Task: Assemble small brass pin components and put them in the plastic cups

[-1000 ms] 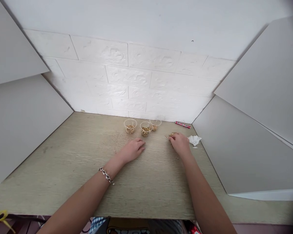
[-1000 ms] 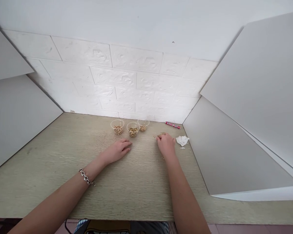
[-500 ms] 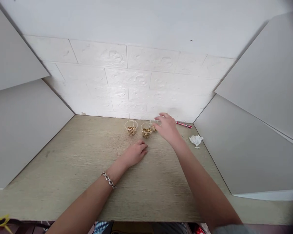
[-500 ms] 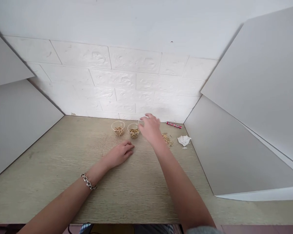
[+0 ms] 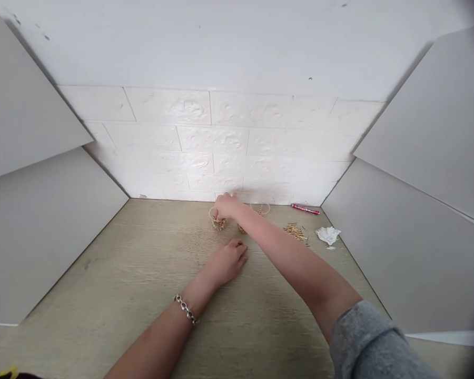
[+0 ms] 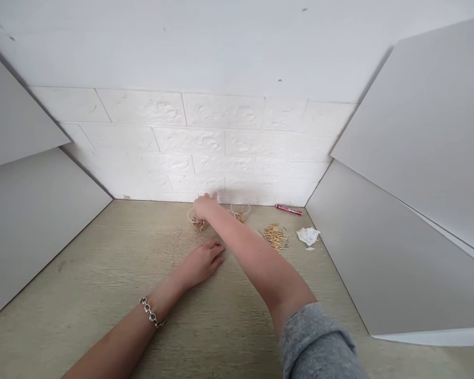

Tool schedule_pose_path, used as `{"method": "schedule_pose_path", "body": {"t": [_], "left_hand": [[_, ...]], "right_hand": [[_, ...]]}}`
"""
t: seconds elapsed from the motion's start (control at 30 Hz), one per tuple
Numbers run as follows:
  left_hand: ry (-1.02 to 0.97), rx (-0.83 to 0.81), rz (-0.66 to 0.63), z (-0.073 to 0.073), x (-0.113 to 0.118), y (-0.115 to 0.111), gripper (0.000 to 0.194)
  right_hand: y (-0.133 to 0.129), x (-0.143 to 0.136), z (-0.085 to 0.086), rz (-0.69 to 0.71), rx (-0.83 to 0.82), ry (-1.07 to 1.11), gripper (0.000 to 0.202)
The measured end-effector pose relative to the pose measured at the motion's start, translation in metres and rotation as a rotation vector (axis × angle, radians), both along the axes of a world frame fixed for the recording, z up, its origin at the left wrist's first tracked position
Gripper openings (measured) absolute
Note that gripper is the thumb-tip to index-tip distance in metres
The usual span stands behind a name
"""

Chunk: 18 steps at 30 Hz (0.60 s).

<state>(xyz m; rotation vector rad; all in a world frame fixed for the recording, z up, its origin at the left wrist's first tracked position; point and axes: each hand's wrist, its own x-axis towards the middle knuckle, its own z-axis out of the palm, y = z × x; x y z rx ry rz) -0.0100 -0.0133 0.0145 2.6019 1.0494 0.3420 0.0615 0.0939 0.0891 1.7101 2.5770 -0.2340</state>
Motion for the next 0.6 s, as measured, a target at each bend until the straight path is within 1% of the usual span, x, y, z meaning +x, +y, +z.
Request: {"method": "schedule_pose_path", "body": {"t": [0.1, 0.27, 0.4, 0.6], "left_hand": [[0.004, 0.018, 0.002, -0.0011, -0.0001, -0.0006, 0.019], [-0.007, 0.022, -0.008, -0.0027, -0.0008, 0.0004, 0.020], [-0.021, 0.007, -0.013, -0.0026, -0.0004, 0.0014, 0.021], [-0.018, -0.009, -0.002, -0.0015, -0.0006, 0.0003, 0.021]], "right_hand": [[-0.0031, 0.0031, 0.0013, 0.017, -0.023, 0.001, 0.007], [-0.0027, 0.0038, 0.0012, 0.010, -0.071, 0.036, 0.014], [-0.0026, 0.0015, -0.0014, 0.009, -0.068, 0.046, 0.013], [-0.0082, 0.0015, -0.0027, 0.017, -0.049, 0.070, 0.018]]}}
